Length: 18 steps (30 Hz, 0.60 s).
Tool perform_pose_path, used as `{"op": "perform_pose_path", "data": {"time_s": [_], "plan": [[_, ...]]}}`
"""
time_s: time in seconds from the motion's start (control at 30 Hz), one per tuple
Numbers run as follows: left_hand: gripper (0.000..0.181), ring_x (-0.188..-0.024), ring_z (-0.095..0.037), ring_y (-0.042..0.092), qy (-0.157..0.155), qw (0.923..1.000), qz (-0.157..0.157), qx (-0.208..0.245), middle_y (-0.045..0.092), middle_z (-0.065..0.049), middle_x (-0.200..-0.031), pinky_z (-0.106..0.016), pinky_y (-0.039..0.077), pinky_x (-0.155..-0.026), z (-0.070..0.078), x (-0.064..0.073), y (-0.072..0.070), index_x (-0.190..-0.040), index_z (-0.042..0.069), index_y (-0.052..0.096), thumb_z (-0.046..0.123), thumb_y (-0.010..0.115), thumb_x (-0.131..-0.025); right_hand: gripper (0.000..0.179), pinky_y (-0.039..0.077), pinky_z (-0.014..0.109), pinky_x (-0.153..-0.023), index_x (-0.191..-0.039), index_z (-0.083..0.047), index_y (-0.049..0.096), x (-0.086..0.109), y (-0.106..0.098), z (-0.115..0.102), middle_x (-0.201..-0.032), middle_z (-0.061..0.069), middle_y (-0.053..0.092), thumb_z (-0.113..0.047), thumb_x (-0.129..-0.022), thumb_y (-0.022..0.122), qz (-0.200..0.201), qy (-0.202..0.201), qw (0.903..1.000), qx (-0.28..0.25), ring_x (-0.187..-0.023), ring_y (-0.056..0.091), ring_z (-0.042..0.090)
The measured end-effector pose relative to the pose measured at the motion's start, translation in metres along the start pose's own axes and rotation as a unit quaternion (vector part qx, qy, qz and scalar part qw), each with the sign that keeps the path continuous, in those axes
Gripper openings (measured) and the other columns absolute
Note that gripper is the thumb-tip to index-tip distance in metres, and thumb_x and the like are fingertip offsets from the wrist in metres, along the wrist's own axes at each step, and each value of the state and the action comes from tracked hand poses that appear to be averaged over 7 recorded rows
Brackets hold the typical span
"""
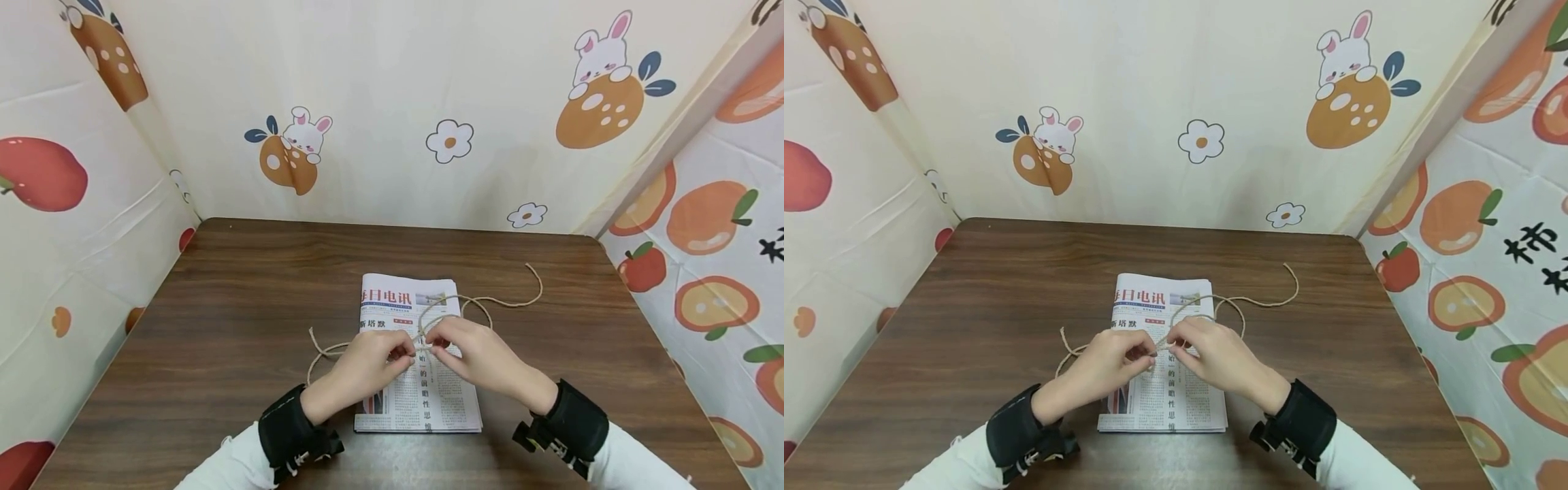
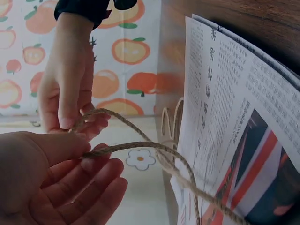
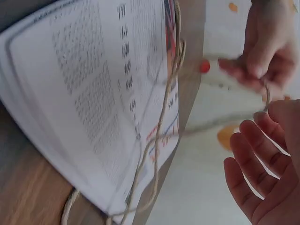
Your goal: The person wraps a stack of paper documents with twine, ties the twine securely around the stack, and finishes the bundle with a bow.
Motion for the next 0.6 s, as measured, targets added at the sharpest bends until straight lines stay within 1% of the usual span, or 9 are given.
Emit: {"op": "perform_pose_path", "data": {"time_s": [0.13,0.23,0.33,0.43,0.6], "plan": [[0.003,-0.064,0.001,0.053,-0.018,0.9997,0.015,0.004,0.063,0.009,-0.074,-0.016,0.043,-0.06,-0.005,0.002,-0.007,-0.084,0.016,0.067,0.014,0.066,-0.083,0.014,0.047,0.021,-0.066,-0.091,-0.015,0.061,0.003,-0.006,0.025,-0.084,-0.009,0.059,-0.01,-0.079,0.067,0.031,0.021,0.9988,0.03,-0.076,0.056,0.002],[0.004,-0.064,0.001,0.052,-0.027,0.9993,0.025,0.01,0.063,0.01,-0.076,-0.017,0.043,-0.06,-0.008,0.004,-0.013,-0.087,0.016,0.068,0.015,0.065,-0.084,0.013,0.048,0.025,-0.064,-0.09,-0.013,0.063,0.009,-0.008,0.048,-0.084,-0.006,0.059,-0.008,-0.079,0.067,0.042,0.047,0.9961,0.063,-0.075,0.056,0.005],[0.007,-0.062,0.001,0.05,-0.037,0.9985,0.039,0.013,0.062,0.012,-0.076,-0.017,0.042,-0.058,-0.011,0.006,-0.02,-0.088,0.018,0.068,0.013,0.066,-0.084,0.013,0.047,0.029,-0.062,-0.091,-0.011,0.063,0.015,-0.009,0.071,-0.085,-0.003,0.059,-0.007,-0.08,0.067,0.035,0.077,0.9927,0.086,-0.074,0.056,0.009],[0.009,-0.06,0.001,0.051,-0.043,0.9976,0.049,0.022,0.062,0.01,-0.075,-0.018,0.043,-0.057,-0.014,0.008,-0.025,-0.09,0.016,0.068,0.01,0.066,-0.083,0.014,0.047,0.032,-0.062,-0.093,-0.01,0.063,0.021,-0.009,0.091,-0.086,0.0,0.06,-0.007,-0.08,0.067,0.019,0.101,0.9889,0.107,-0.075,0.057,0.014],[0.012,-0.063,0.0,0.057,-0.046,0.9967,0.058,0.034,0.063,0.006,-0.076,-0.017,0.047,-0.06,-0.02,0.009,-0.03,-0.089,0.013,0.066,0.007,0.069,-0.08,0.017,0.047,0.035,-0.062,-0.094,-0.008,0.064,0.029,-0.004,0.117,-0.085,0.005,0.059,-0.006,-0.079,0.069,0.003,0.118,0.9838,0.135,-0.074,0.058,0.02]]}}
Point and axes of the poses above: each hand's wrist, its own x-axis away from the middle knuckle, its own y-axis out of the palm, z = x × y, the point moved 5 cm from there along -x, towards the middle knuckle
